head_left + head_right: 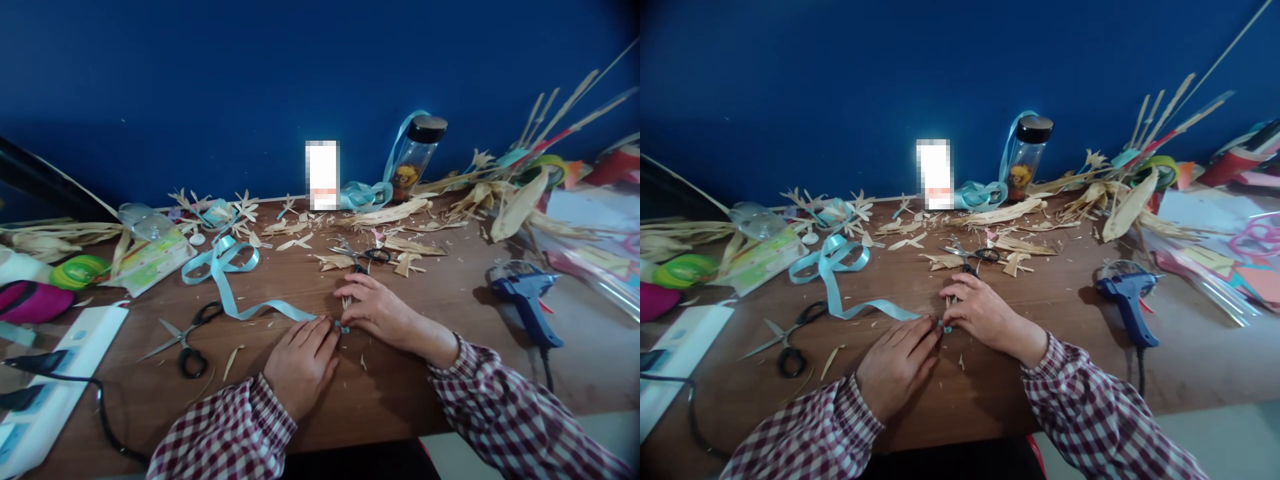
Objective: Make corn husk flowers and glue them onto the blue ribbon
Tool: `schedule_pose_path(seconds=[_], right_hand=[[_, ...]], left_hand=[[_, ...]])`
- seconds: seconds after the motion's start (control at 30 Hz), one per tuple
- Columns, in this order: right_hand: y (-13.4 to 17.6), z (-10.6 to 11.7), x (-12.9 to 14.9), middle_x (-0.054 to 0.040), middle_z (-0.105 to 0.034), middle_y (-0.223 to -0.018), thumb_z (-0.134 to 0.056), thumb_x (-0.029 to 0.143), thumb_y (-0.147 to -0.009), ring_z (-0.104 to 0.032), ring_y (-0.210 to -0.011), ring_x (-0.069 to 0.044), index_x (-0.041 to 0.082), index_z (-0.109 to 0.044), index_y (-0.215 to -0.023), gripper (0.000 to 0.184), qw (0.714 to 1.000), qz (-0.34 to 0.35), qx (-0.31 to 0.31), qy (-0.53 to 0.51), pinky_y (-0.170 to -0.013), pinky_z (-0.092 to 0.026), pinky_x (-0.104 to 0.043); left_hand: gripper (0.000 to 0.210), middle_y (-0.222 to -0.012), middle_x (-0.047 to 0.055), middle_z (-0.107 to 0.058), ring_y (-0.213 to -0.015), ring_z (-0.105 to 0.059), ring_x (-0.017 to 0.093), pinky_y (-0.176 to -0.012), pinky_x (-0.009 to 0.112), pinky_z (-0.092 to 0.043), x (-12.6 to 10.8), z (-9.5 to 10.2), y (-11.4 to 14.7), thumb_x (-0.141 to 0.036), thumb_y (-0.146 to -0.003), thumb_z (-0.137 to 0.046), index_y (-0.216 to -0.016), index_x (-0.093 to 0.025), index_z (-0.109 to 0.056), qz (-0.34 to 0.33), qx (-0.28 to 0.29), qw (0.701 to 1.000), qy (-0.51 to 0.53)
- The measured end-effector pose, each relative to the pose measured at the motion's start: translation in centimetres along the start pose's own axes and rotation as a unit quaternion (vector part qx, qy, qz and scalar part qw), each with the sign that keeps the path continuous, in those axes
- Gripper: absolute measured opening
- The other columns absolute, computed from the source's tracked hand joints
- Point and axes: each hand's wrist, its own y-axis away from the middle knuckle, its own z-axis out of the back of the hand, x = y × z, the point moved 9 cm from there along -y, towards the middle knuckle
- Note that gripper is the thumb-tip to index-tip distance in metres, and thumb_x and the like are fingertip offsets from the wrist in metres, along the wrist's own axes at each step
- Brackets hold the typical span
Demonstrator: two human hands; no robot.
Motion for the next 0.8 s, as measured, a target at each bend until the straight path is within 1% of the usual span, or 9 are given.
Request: schedule_pose_path(seconds=[0.1, 0.2, 0.3, 0.47, 0.63, 0.8], right_hand=[[-0.1, 0.1, 0.08, -0.0051, -0.06, -0.11, -0.053, 0.021, -0.087, -0.043, -0.117, -0.019, 0.024, -0.071, -0.081, 0.019, 1.0, -0.008, -0.003, 0.01, -0.105, -0.032, -0.041], [-0.19, 0.41, 0.15, -0.006, -0.056, -0.114, -0.057, 0.021, -0.085, -0.037, -0.122, -0.022, 0.023, -0.071, -0.079, 0.016, 0.999, -0.033, -0.008, 0.021, -0.104, -0.034, -0.041], [-0.21, 0.42, 0.27, -0.0055, -0.052, -0.119, -0.059, 0.021, -0.083, -0.032, -0.126, -0.023, 0.024, -0.071, -0.079, 0.013, 0.998, -0.047, 0.0, 0.031, -0.105, -0.033, -0.041], [-0.25, 0.16, 0.29, -0.0049, -0.049, -0.123, -0.059, 0.023, -0.083, -0.028, -0.129, -0.025, 0.024, -0.071, -0.081, 0.012, 0.997, -0.055, 0.018, 0.052, -0.105, -0.032, -0.042], [-0.36, 0.3, 0.39, -0.0055, -0.05, -0.122, -0.059, 0.024, -0.084, -0.029, -0.129, -0.025, 0.023, -0.071, -0.081, 0.013, 0.997, -0.055, 0.021, 0.051, -0.106, -0.03, -0.042], [-0.2, 0.4, 0.08, -0.005, -0.055, -0.116, -0.057, 0.023, -0.084, -0.034, -0.125, -0.022, 0.024, -0.072, -0.08, 0.015, 0.998, -0.062, 0.015, 0.01, -0.108, -0.027, -0.042]], left_hand=[[0.031, -0.115, 0.008, -0.063, -0.106, -0.056, 0.023, -0.092, 0.039, -0.043, 0.03, 0.18, 0.09, -0.021, -0.085, -0.049, -0.112, -0.014, -0.059, 0.011, -0.003, 1.0, -0.009], [0.032, -0.116, 0.007, -0.063, -0.108, -0.055, 0.022, -0.094, 0.039, -0.041, 0.12, 0.1, 0.34, -0.022, -0.085, -0.049, -0.114, -0.014, -0.058, 0.018, 0.004, 1.0, -0.01], [0.034, -0.118, 0.006, -0.063, -0.11, -0.053, 0.022, -0.095, 0.038, -0.04, 0.2, -0.05, 0.52, -0.023, -0.085, -0.048, -0.117, -0.015, -0.057, 0.02, 0.011, 1.0, -0.007], [0.032, -0.115, 0.006, -0.064, -0.109, -0.054, 0.021, -0.093, 0.037, -0.04, 0.1, 0.3, 0.41, -0.021, -0.084, -0.049, -0.115, -0.014, -0.058, 0.02, 0.0, 1.0, -0.011], [0.034, -0.116, 0.006, -0.063, -0.109, -0.053, 0.022, -0.094, 0.039, -0.039, 0.1, 0.15, 0.31, -0.021, -0.084, -0.049, -0.116, -0.014, -0.056, 0.015, 0.006, 1.0, -0.013], [0.037, -0.118, 0.008, -0.061, -0.111, -0.05, 0.024, -0.095, 0.042, -0.039, 0.14, -0.53, 0.49, -0.023, -0.083, -0.051, -0.119, -0.014, -0.053, 0.005, 0.028, 1.0, -0.008]])
